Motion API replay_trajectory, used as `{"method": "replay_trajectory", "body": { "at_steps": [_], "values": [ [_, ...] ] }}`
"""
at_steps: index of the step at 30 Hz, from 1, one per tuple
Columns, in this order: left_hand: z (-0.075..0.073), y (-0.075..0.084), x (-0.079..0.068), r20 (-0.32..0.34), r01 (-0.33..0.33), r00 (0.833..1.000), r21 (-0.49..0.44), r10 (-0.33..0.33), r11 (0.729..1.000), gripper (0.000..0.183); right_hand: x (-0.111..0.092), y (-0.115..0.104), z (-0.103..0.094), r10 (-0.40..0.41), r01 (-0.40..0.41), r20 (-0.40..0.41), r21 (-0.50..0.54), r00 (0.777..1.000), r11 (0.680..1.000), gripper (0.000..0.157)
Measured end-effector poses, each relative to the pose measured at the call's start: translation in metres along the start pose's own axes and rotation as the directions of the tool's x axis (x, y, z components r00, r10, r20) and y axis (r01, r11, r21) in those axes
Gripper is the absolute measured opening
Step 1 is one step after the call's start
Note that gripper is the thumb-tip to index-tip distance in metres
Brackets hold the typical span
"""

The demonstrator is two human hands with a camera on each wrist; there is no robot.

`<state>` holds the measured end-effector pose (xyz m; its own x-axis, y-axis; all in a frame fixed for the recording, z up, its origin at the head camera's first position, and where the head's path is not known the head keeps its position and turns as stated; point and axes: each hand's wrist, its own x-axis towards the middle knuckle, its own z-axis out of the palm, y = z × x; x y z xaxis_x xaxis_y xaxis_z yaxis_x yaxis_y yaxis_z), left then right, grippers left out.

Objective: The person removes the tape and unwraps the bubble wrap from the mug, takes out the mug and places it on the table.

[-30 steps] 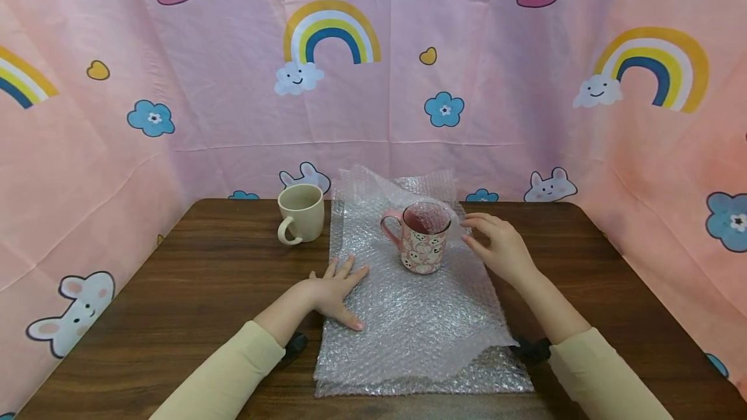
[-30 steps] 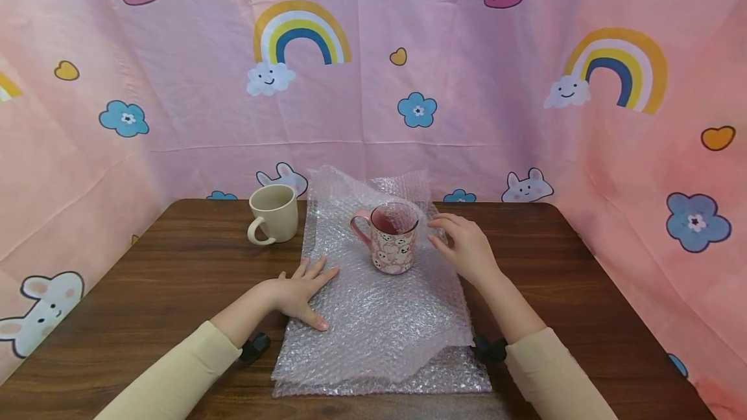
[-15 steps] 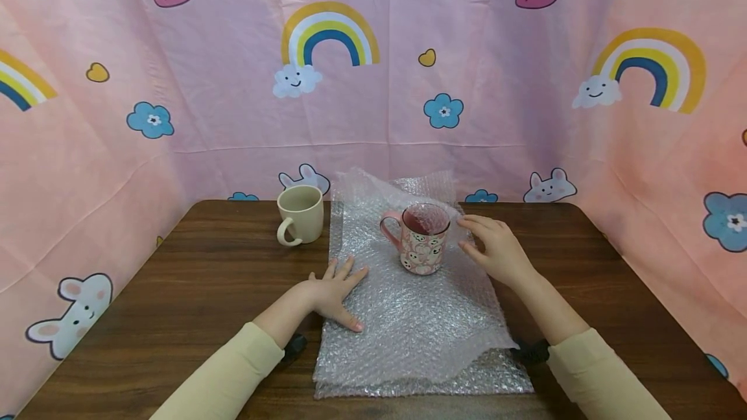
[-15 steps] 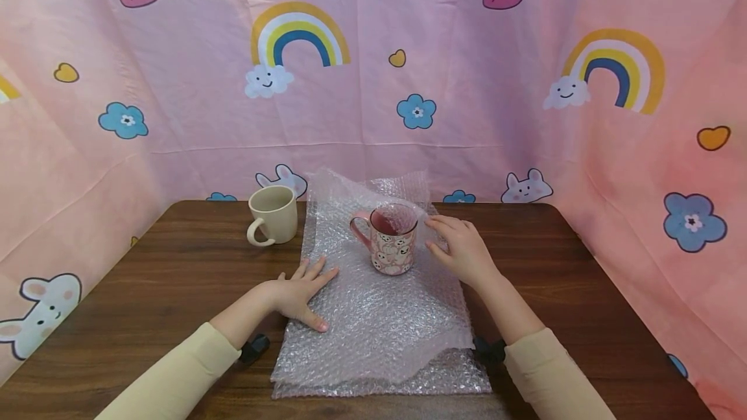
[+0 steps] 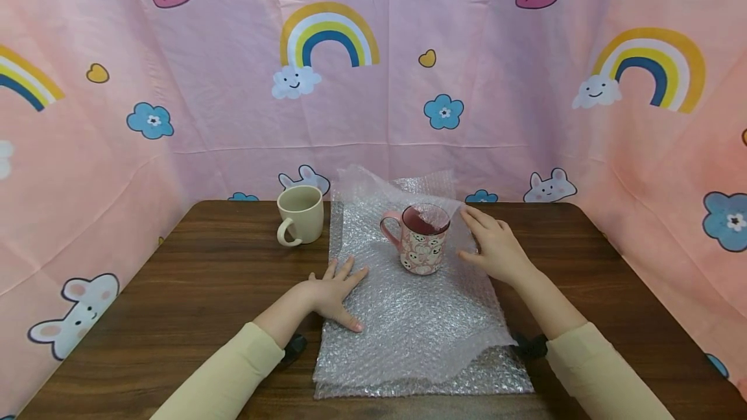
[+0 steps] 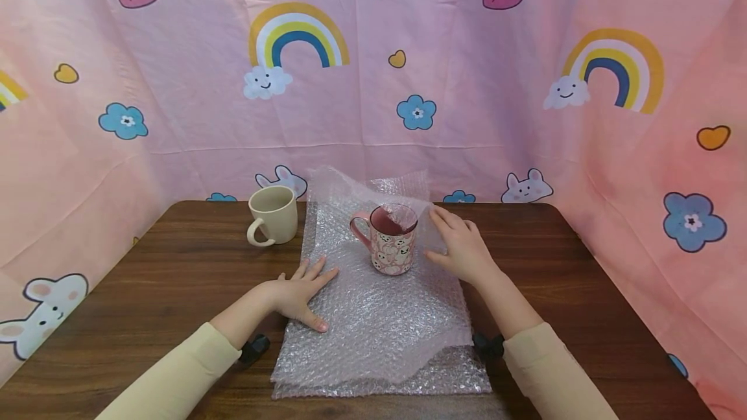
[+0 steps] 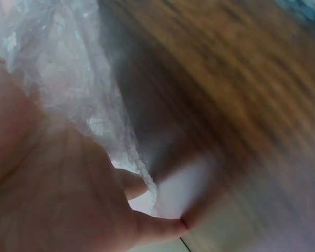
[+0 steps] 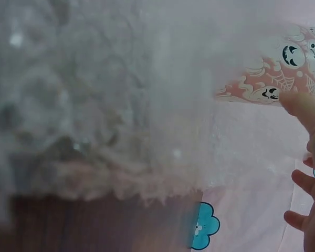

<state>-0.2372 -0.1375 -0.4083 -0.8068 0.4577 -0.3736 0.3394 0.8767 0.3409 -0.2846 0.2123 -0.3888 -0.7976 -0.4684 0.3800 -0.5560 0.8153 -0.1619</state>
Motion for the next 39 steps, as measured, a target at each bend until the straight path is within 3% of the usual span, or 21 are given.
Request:
{"method": "replay_trajectory", "body": {
  "at_steps": [11, 28, 33, 39],
  "values": [
    [-0.001, 0.0, 0.0, 0.008, 0.007, 1.0, 0.007, -0.007, 1.0, 0.11, 0.013, 0.007, 0.001, 0.076, -0.073, 0.112, -0.033, 0.991, 0.997, 0.109],
    [0.002, 0.0, 0.0, 0.0, 0.01, 1.0, 0.019, -0.01, 1.0, 0.111, 0.026, 0.023, 0.012, 0.135, -0.128, 0.221, -0.043, 0.966, 0.991, 0.113],
    [0.002, 0.001, -0.001, 0.0, 0.009, 1.0, 0.02, -0.009, 1.0, 0.11, 0.027, 0.024, 0.019, 0.154, -0.144, 0.276, -0.055, 0.949, 0.988, 0.112],
    [0.002, 0.001, -0.001, 0.001, 0.011, 1.0, 0.02, -0.011, 1.0, 0.11, 0.026, 0.024, 0.026, 0.138, -0.129, 0.321, -0.051, 0.937, 0.99, 0.109]
  ]
}}
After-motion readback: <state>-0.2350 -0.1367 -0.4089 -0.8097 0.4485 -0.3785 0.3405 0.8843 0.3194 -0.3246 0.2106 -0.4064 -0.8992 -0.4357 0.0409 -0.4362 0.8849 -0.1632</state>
